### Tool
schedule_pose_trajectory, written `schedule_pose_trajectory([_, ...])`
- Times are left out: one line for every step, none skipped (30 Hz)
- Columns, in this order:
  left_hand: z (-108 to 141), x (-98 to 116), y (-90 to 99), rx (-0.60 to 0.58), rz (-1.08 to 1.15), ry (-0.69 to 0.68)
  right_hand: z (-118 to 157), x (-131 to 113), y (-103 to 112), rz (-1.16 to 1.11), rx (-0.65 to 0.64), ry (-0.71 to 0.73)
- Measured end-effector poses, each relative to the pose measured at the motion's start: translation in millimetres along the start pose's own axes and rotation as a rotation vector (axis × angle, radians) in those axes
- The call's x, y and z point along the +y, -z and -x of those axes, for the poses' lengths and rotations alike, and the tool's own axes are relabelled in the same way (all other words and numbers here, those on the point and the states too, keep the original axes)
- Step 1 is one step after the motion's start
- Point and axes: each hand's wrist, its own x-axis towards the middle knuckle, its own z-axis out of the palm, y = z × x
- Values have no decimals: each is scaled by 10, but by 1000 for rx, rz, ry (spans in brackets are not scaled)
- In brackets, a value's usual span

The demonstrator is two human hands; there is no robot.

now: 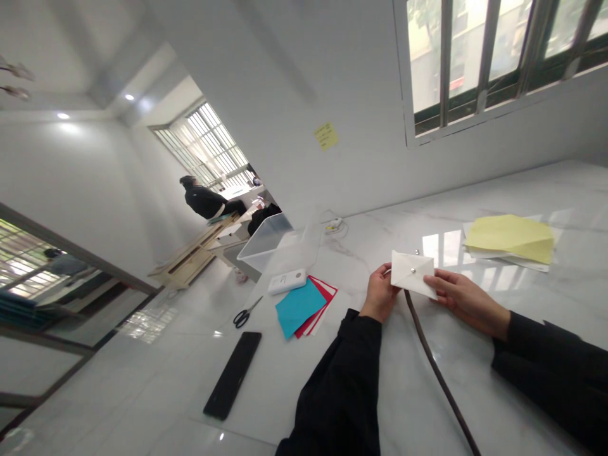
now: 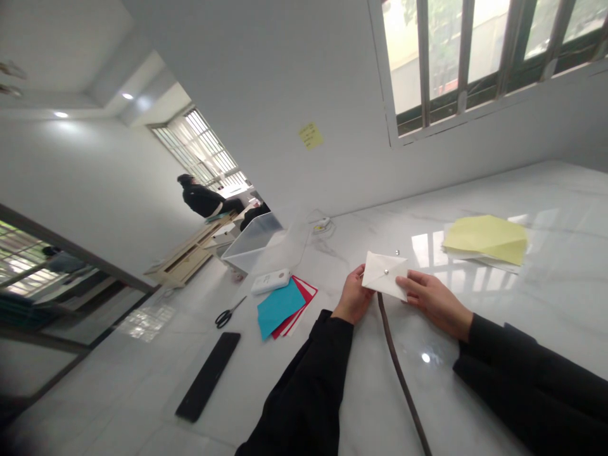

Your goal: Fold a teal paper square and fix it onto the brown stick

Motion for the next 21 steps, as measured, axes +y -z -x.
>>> schedule_pose_trajectory([-22, 11, 35, 51, -42, -13, -13, -1, 25, 23, 11, 15])
schedule_pose_trajectory([-41, 27, 67, 93, -88, -29, -29, -3, 53, 49, 18, 32])
schedule_pose_trajectory([-56, 49, 93, 126, -141, -50, -45, -5, 83, 79, 25, 50])
schedule_pose_trajectory([-65, 77, 111, 157, -200, -85, -60, -8, 112, 114, 33, 69])
schedule_pose_trajectory([-66, 111, 121, 187, -263, -135, -73, -12, 137, 153, 46, 90])
schedule_pose_trajectory([-60, 146, 121, 214, -318, -195, -81, -17, 155, 194, 63, 113])
schedule_pose_trajectory([-46, 179, 111, 231, -351, -251, -84, -24, 165, 235, 79, 137])
schedule_pose_trajectory([-24, 207, 93, 228, -356, -286, -80, -32, 167, 274, 91, 160])
schedule_pose_trajectory([5, 224, 68, 199, -338, -289, -71, -42, 160, 308, 94, 184])
schedule_pose_trajectory([38, 229, 38, 141, -306, -261, -56, -53, 147, 335, 92, 206])
schedule_pose_trajectory([73, 221, 6, 69, -280, -214, -38, -65, 130, 354, 85, 226])
schedule_pose_trajectory([109, 200, -27, -4, -270, -164, -19, -77, 111, 366, 76, 243])
schedule_pose_trajectory([143, 170, -58, -60, -277, -125, -1, -88, 93, 374, 68, 258])
schedule_pose_trajectory([173, 135, -85, -90, -293, -103, 15, -98, 77, 378, 62, 271])
schedule_pose_trajectory([197, 99, -106, -94, -303, -95, 28, -106, 64, 380, 60, 284])
schedule_pose_trajectory([214, 67, -121, -80, -302, -94, 37, -112, 54, 383, 61, 296])
schedule_pose_trajectory([223, 43, -129, -58, -293, -94, 44, -117, 46, 388, 65, 307])
schedule_pose_trajectory([226, 27, -130, -39, -277, -94, 48, -120, 39, 393, 73, 316])
schedule_pose_trajectory([223, 20, -127, -25, -256, -90, 52, -123, 34, 397, 81, 323])
schedule_pose_trajectory([215, 19, -120, -20, -233, -84, 55, -124, 29, 402, 89, 330])
schedule_pose_trajectory([206, 24, -112, -22, -209, -78, 58, -125, 24, 408, 95, 335])
